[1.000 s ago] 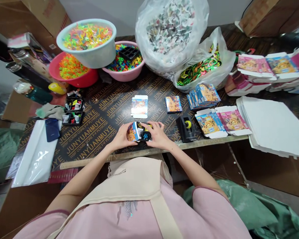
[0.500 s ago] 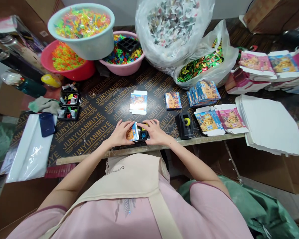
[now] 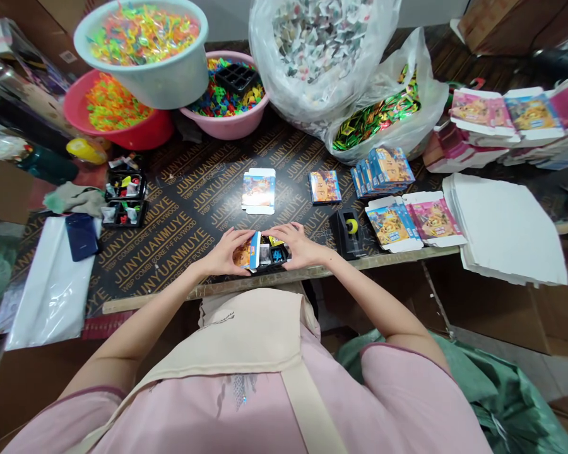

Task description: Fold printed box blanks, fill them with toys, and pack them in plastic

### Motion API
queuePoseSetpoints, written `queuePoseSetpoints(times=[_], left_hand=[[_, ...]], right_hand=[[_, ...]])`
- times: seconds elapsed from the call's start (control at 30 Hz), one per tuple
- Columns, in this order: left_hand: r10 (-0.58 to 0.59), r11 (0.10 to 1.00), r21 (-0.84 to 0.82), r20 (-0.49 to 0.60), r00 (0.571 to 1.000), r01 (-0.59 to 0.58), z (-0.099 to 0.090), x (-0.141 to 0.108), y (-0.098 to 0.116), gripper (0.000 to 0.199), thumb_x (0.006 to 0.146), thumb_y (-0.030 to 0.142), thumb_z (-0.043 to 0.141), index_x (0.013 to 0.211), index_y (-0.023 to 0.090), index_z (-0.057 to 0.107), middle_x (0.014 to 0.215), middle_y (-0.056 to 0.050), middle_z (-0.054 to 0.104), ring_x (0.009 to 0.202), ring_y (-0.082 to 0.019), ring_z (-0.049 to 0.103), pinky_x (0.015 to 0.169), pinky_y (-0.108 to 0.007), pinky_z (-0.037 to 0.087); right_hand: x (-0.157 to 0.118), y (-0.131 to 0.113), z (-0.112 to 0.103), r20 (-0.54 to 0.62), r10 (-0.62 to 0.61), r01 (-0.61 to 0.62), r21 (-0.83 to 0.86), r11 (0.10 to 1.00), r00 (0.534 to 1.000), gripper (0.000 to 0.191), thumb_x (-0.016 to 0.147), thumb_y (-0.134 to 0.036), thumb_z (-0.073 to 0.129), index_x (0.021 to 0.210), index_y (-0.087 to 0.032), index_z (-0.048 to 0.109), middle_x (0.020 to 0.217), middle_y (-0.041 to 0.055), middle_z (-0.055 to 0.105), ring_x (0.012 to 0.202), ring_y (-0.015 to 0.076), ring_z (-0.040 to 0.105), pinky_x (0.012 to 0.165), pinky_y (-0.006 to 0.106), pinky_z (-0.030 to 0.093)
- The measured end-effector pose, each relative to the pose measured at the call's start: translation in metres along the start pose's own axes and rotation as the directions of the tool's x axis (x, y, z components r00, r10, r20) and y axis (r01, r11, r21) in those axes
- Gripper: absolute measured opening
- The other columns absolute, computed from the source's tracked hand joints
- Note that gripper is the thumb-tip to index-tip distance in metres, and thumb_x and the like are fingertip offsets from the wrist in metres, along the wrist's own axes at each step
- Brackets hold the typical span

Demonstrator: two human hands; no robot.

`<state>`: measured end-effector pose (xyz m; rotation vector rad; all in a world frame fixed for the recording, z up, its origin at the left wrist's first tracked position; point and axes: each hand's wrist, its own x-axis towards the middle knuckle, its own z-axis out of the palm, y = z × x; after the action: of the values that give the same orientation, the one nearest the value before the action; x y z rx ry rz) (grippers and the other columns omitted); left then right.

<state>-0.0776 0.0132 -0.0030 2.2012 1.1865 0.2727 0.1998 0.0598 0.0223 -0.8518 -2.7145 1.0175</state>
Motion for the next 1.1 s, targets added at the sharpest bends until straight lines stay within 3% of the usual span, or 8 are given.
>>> queuePoseSetpoints(times=[0.27,0.4,0.57,0.73,0.83,0.9,1.0,1.1], left_hand=[[0.01,0.997,0.071,-0.003,1.0,-0.01,0.007,-0.005,0.013,0.107,0.062,0.059,0.081,0.152,0.019,0.039,0.147,-0.017,0.048,0.135,-0.037,0.044,0.12,-0.058,0.022],[0.035,0.999,-0.014,-0.055,0.998,-0.036,0.008,-0.01,0.011,0.107,0.063,0.062,0.081,0.152,0.022,0.038,0.147,-0.017,0.048,0.13,-0.036,0.047,0.113,-0.054,0.035],[0.091,0.99,-0.092,-0.129,0.987,-0.103,0.01,-0.014,0.007,0.108,0.063,0.067,0.08,0.152,0.022,0.037,0.145,-0.018,0.048,0.13,-0.035,0.048,0.111,-0.051,0.039],[0.036,0.999,0.024,-0.176,0.984,-0.032,0.021,-0.01,0.02,0.097,0.063,0.059,0.081,0.144,0.019,0.047,0.137,-0.017,0.053,0.122,-0.035,0.051,0.106,-0.052,0.041],[-0.012,0.993,0.114,-0.217,0.976,0.038,0.025,-0.006,0.027,0.088,0.062,0.052,0.08,0.138,0.017,0.053,0.133,-0.017,0.056,0.119,-0.035,0.051,0.103,-0.051,0.041],[-0.055,0.984,0.151,-0.277,0.959,0.1,0.024,-0.005,0.028,0.087,0.063,0.049,0.077,0.14,0.015,0.052,0.134,-0.018,0.055,0.12,-0.036,0.05,0.101,-0.05,0.041],[-0.109,0.97,0.167,-0.362,0.926,0.179,0.021,-0.004,0.028,0.088,0.065,0.048,0.073,0.143,0.013,0.049,0.135,-0.019,0.054,0.121,-0.036,0.049,0.101,-0.048,0.04],[-0.147,0.959,0.17,-0.383,0.912,0.226,0.02,-0.001,0.031,0.088,0.065,0.047,0.073,0.143,0.013,0.049,0.136,-0.019,0.054,0.121,-0.036,0.049,0.1,-0.048,0.04]], right_hand=[[0.006,-0.005,0.003,0.004,-0.028,0.028,-0.02,0.999,1.0,0.097,0.067,-0.028,0.071,0.156,-0.028,0.031,0.136,0.0116,0.058,0.128,0.0348,0.047,0.11,0.053,0.024],[0.004,0.003,0.003,-0.022,-0.04,0.042,0.09,0.995,0.999,0.098,0.067,-0.029,0.073,0.156,-0.028,0.03,0.145,0.011,0.053,0.129,0.0333,0.047,0.11,0.051,0.028],[0.0,0.007,0.007,-0.051,-0.045,0.053,0.161,0.986,0.998,0.097,0.068,-0.032,0.074,0.155,-0.029,0.031,0.147,0.0112,0.05,0.13,0.0331,0.046,0.109,0.051,0.032],[0.006,-0.014,0.019,-0.064,-0.066,0.067,0.024,0.997,0.996,0.094,0.071,-0.032,0.075,0.155,-0.027,0.034,0.138,0.0154,0.055,0.128,0.0358,0.046,0.108,0.057,0.029],[0.01,-0.013,0.024,-0.082,-0.072,0.073,0.012,0.997,0.994,0.092,0.074,-0.044,0.077,0.154,-0.027,0.036,0.146,0.0172,0.048,0.135,0.0377,0.041,0.111,0.06,0.025],[0.01,-0.005,0.027,-0.168,-0.029,0.043,0.078,0.996,0.985,0.093,0.074,-0.056,0.075,0.154,-0.027,0.037,0.153,0.0175,0.04,0.139,0.0387,0.037,0.113,0.06,0.025],[0.01,0.009,0.039,-0.368,0.166,-0.051,0.304,0.951,0.915,0.079,0.085,-0.062,0.062,0.152,-0.026,0.042,0.147,0.0159,0.046,0.127,0.0317,0.051,0.107,0.052,0.04],[0.015,0.011,0.057,-0.48,0.401,-0.126,0.508,0.852,0.78,0.059,0.089,-0.056,0.058,0.137,-0.023,0.061,0.112,0.0102,0.063,0.091,0.0218,0.063,0.085,0.041,0.053]])
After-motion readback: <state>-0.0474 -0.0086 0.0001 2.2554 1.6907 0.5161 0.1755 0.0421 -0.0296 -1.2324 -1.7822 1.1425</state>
